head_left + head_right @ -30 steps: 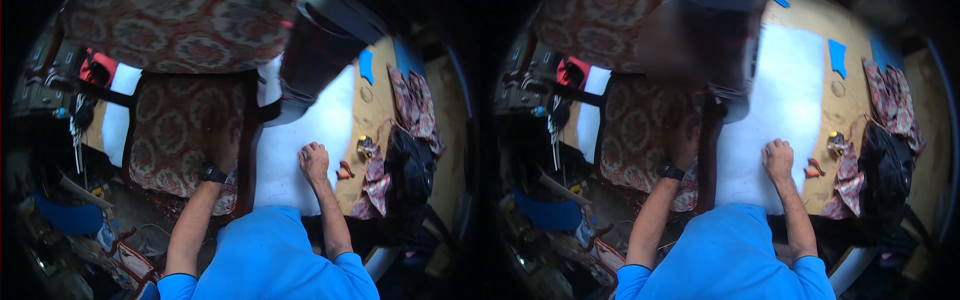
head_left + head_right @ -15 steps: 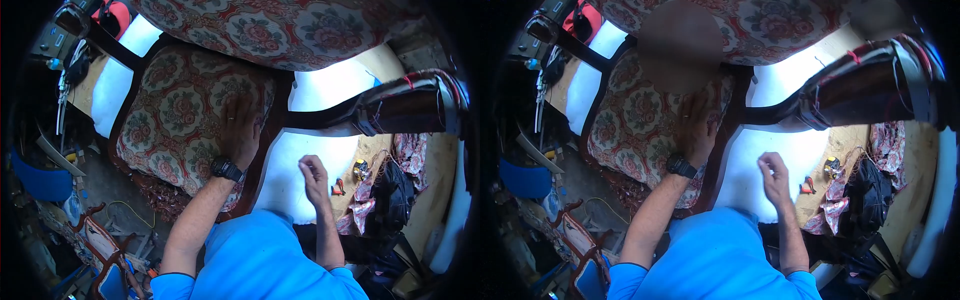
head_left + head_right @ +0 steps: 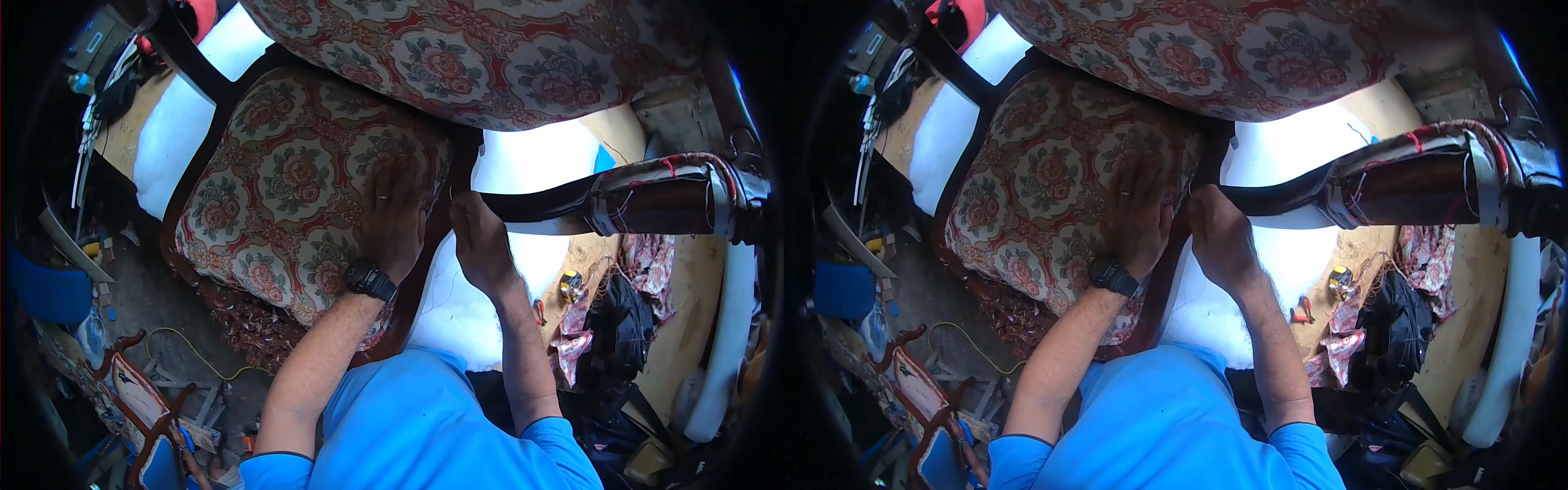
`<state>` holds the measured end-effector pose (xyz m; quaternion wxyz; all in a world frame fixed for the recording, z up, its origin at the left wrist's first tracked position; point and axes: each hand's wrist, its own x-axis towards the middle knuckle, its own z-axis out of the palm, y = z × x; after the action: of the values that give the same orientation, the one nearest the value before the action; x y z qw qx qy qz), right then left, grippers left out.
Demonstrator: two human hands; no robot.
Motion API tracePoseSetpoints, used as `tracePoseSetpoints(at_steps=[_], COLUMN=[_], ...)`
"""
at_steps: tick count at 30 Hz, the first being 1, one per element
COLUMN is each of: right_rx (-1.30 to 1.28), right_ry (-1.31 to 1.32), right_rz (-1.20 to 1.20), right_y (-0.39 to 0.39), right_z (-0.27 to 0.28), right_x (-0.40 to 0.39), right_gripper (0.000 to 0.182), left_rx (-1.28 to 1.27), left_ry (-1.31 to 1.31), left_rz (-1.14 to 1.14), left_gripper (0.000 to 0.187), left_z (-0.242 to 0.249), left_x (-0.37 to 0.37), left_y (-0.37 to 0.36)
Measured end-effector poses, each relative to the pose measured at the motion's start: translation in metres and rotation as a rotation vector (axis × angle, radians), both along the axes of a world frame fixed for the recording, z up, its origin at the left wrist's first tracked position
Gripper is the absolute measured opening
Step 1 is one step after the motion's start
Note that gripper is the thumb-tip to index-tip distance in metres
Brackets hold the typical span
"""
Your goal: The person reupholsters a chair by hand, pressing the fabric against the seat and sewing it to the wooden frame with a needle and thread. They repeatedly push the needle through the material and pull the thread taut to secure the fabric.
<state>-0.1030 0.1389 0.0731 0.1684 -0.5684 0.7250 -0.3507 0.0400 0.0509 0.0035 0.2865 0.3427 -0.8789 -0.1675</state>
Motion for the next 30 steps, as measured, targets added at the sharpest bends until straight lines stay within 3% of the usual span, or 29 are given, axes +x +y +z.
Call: tracePoseSetpoints(at_steps=[4,7,13,22,30], right_rx=[-0.165,-0.115,-0.094,0.241,0.263], right_ry=[0.298,0.329,0.678,0.651,0.661], right_rz=[0.130,0.112,0.089,0.003,-0.007], right_y=[-0.009,-0.016,-0.043,-0.040,-0.043], right_z=[-0.012,-0.001,-0.017,-0.028,-0.030], right_x=[-0.006,-0.008,-0.017,-0.017,-0.015], right_gripper=[0.012,0.014,0.010,0.001,0.006], left_rx=[0.053,0.060,0.012,0.014,-0.008], left_ry=[-0.023,-0.007,-0.024,-0.046,-0.054], left_rz=[-0.001,0.003,0.025,0.024,0.016], left_gripper=[0.033,0.040,0.060,0.065,0.057], left_z=[0.002,0.002,-0.002,-0.001,-0.008], left_x=[0.002,0.002,-0.001,0.001,0.000], left_y=[0.001,0.001,0.001,0.001,0.000])
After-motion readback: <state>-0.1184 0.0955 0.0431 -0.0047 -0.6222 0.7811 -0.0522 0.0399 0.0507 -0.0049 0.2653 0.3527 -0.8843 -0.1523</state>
